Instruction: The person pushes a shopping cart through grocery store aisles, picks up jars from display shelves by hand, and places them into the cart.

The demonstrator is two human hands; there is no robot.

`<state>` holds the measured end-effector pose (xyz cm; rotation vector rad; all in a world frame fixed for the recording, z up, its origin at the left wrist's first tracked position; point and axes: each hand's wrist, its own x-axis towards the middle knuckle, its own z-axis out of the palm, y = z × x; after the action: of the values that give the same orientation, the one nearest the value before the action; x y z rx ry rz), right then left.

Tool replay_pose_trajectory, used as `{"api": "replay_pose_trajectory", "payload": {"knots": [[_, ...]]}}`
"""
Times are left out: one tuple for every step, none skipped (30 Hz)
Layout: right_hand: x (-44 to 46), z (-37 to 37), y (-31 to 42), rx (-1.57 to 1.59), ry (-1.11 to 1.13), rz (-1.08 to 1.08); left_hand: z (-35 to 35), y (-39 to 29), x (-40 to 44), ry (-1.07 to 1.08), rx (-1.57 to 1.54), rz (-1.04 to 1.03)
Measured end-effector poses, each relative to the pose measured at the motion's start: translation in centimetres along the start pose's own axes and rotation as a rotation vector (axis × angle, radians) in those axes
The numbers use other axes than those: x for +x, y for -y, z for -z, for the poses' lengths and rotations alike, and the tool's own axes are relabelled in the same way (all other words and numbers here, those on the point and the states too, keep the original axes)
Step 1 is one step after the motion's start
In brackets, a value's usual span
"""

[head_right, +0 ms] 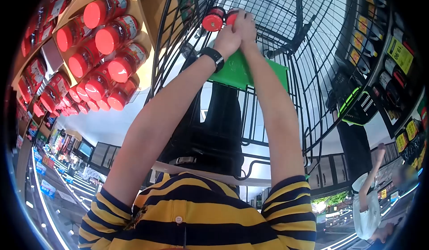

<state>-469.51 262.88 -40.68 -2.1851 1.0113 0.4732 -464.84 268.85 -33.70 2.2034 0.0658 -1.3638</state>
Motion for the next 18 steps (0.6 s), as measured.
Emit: {"api": "replay_pose_trajectory", "payload": {"knots": [[0.3, 0.3, -0.2, 0.111, 0.0, -0.052, 0.0, -0.6, -0.7, 0.034, 0.084, -0.028], [0.0, 1.2, -1.2, 0.11, -0.01, -0.047, 0.0, -1.2, -1.4, 0.066, 0.169, -0.054], [-1.1, 3.3, -2.2, 0.011, 0.046, 0.069, 0.1, -2.2, -2.4, 0.062, 0.237, -0.143], [-1.6, 5.8, -2.3, -0.086, 0.083, 0.201, 1.0, -4.4, -4.6, 0.088, 0.321, -0.421], [-2.4, 7.8, -2.7, -0.131, 0.041, 0.184, 1.5, -6.1, -6.4, 0.047, 0.395, -0.448], [-3.2, 9.7, -3.5, -0.172, -0.001, 0.168, 2.1, -7.6, -7.7, 0.05, 0.466, -0.581], [-3.7, 10.9, -5.8, -0.269, -0.092, 0.247, 2.6, -8.4, -9.1, 0.009, 0.428, -0.738], [-5.3, 14.0, -6.1, -0.174, -0.176, 0.322, 3.7, -9.8, -11.0, 0.031, 0.37, -0.739], [-7.9, 17.8, -4.2, -0.158, -0.188, 0.353, 3.6, -10.0, -12.3, 0.034, 0.408, -0.817], [-10.7, 21.6, -0.8, -0.038, -0.107, 0.215, 4.6, -10.4, -14.4, 0.057, 0.319, -0.847], [-13.0, 23.3, 0.3, -0.09, -0.121, 0.101, 5.3, -10.8, -16.3, 0.072, 0.378, -0.868], [-15.4, 23.6, -0.6, -0.17, -0.157, 0.127, 5.6, -10.5, -17.7, 0.146, 0.414, -0.875], [-17.8, 23.8, -0.9, -0.123, -0.126, 0.09, 5.2, -9.5, -19.0, 0.192, 0.478, -0.885], [-20.1, 23.3, -1.2, -0.131, -0.119, 0.041, 5.8, -9.1, -20.3, 0.345, 0.526, -0.863], [-22.2, 22.6, -1.0, -0.121, -0.093, 0.017, 5.9, -7.7, -21.0, 0.346, 0.53, -0.974], [-24.1, 20.7, -2.3, -0.109, -0.075, 0.014, 7.1, -7.7, -22.1, 0.538, 0.62, -0.906], [-25.3, 21.2, -0.3, -0.086, 0.053, 0.003, 6.6, -6.8, -22.3, 0.729, 0.694, -0.789], [-26.1, 20.4, 0.5, -0.098, 0.149, -0.049, 6.4, -6.5, -22.6, 0.882, 0.811, -0.754]]}}
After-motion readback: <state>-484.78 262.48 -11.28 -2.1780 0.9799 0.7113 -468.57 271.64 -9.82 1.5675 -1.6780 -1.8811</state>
